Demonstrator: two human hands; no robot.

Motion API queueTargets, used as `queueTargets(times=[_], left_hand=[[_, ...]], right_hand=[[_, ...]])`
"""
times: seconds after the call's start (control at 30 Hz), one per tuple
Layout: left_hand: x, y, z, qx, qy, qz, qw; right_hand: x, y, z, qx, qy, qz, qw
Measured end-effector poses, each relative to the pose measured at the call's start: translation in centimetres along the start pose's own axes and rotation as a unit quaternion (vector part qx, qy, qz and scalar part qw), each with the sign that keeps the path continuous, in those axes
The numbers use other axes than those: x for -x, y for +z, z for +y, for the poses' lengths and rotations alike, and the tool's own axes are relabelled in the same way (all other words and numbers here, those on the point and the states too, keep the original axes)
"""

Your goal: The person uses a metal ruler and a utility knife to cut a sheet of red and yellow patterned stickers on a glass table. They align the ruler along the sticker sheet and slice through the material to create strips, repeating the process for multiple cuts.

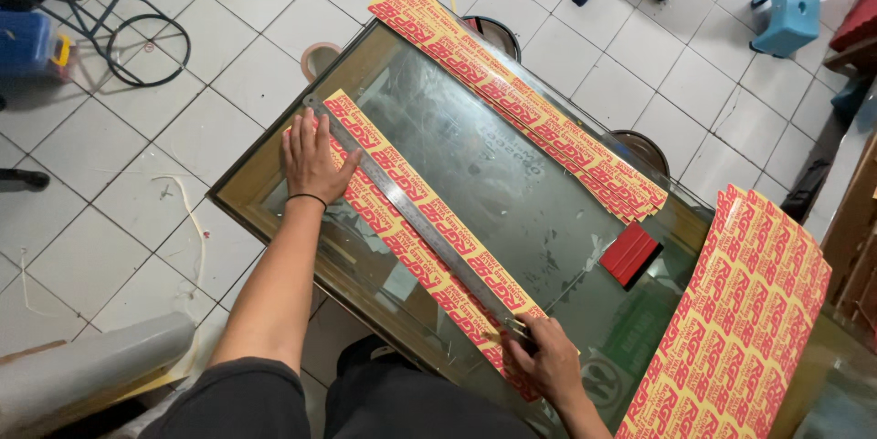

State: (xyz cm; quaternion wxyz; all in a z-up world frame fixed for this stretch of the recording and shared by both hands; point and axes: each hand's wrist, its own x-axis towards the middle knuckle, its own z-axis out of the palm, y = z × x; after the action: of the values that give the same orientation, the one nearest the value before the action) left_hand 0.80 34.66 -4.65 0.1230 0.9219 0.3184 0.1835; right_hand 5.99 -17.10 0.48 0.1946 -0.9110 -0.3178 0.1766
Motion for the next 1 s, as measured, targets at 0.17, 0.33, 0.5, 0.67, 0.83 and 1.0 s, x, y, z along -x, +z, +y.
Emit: queueTargets(times=[0.17, 0.33, 0.5, 0.67, 0.83, 1.0], left_hand=[[-0.1, -1.0, 1.1, -0.021, -0.019, -0.029, 0.999], [-0.1, -1.2, 1.3, -0.015, -0.008, -0.012, 1.0], [-0.2, -1.6, 1.7, -0.016, -0.005, -0.018, 1.0], [-0.1, -1.8, 1.7, -0.026, 0.051, 0.001, 0.998], [0.0, -2.2, 2.3, -0.017, 0.086, 0.007, 0.996], [0.2, -2.7, 2.5, -0.014, 0.095, -0.002, 0.995]], right_hand=[[-0.3, 1.1, 1.1, -0.003, -0.044, 0.066, 0.997], [-0.1, 1.0, 0.8, 0.0, -0.036, 0.109, 0.993], [1.6, -0.8, 1.8, -0.026, 0.108, 0.076, 0.991], [4.9, -3.1, 6.0, 0.063, 0.224, 0.083, 0.969], [6.3, -2.9, 7.3, 0.092, 0.297, 0.016, 0.95], [6.5, -2.5, 7.7, 0.077, 0.281, 0.027, 0.956]])
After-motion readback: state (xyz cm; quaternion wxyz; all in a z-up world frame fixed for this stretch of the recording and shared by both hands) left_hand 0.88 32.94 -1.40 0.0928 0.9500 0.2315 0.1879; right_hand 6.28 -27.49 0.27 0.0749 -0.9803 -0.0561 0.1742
